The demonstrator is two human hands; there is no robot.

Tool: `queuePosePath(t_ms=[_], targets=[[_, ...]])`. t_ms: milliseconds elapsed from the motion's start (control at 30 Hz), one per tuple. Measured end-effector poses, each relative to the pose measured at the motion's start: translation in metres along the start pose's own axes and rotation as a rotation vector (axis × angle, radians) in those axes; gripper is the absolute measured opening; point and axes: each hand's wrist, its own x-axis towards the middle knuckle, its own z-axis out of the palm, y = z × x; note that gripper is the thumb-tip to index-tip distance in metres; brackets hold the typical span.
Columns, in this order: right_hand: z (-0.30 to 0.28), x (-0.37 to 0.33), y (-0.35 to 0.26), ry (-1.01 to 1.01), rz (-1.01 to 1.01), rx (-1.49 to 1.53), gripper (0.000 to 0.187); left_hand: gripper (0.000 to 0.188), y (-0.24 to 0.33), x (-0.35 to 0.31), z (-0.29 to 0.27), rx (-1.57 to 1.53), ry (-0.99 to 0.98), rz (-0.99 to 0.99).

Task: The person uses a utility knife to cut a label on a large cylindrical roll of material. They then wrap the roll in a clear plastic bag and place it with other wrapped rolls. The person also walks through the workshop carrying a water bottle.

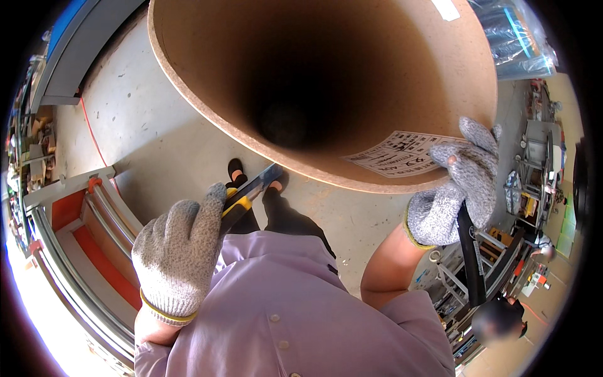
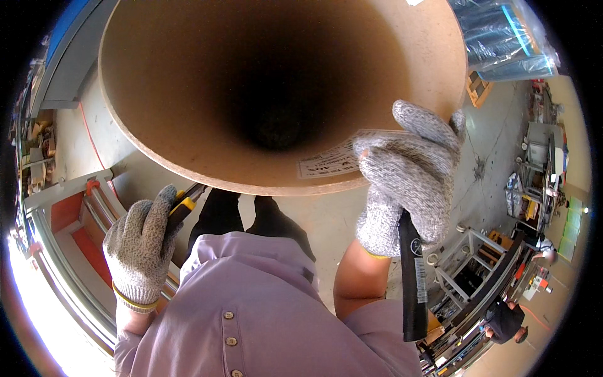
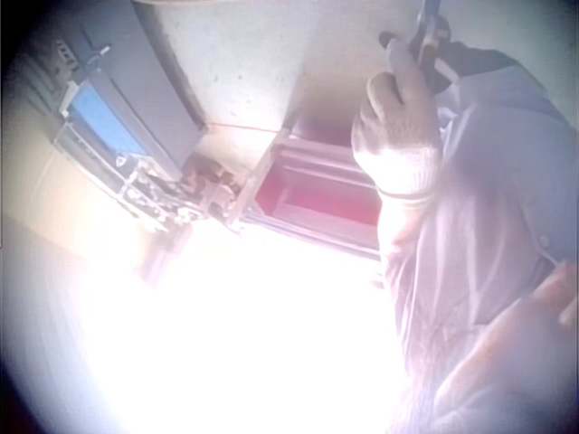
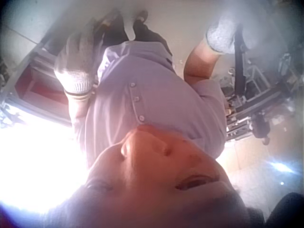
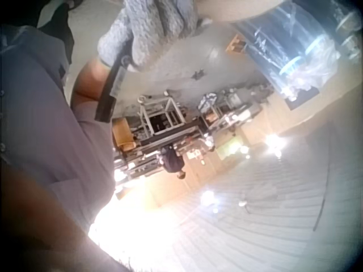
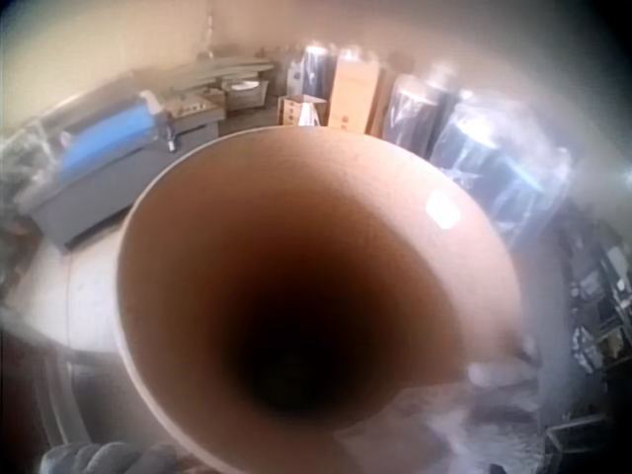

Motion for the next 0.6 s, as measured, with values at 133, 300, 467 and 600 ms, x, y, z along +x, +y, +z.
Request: queuePosePath(t_ms=[133, 300, 467, 600], targets=[[-0.0013, -0.0004, 0.0018, -0.011, -0.014, 0.008, 0.029, 0.051, -0.0006, -0.0009, 0.0011, 0.001, 0.007, 0.001], [-0.0003, -0.0012, 0.0015, 0.000, -0.020, 0.043, 0.029, 0.051, -0.0015, 0.0000, -0.0010, 0.001, 0.011, 0.003], [0.0005, -0.0019, 0.0002, 0.005, 0.007, 0.041, 0.028, 0.051, -0.0014, -0.0010, 0.0002, 0.006, 0.020, -0.001], [0.0004, -0.0016, 0.0002, 0.002, 0.011, 0.046, 0.027, 0.050, -0.0002, -0.0006, -0.0013, 0.004, 0.020, -0.003]])
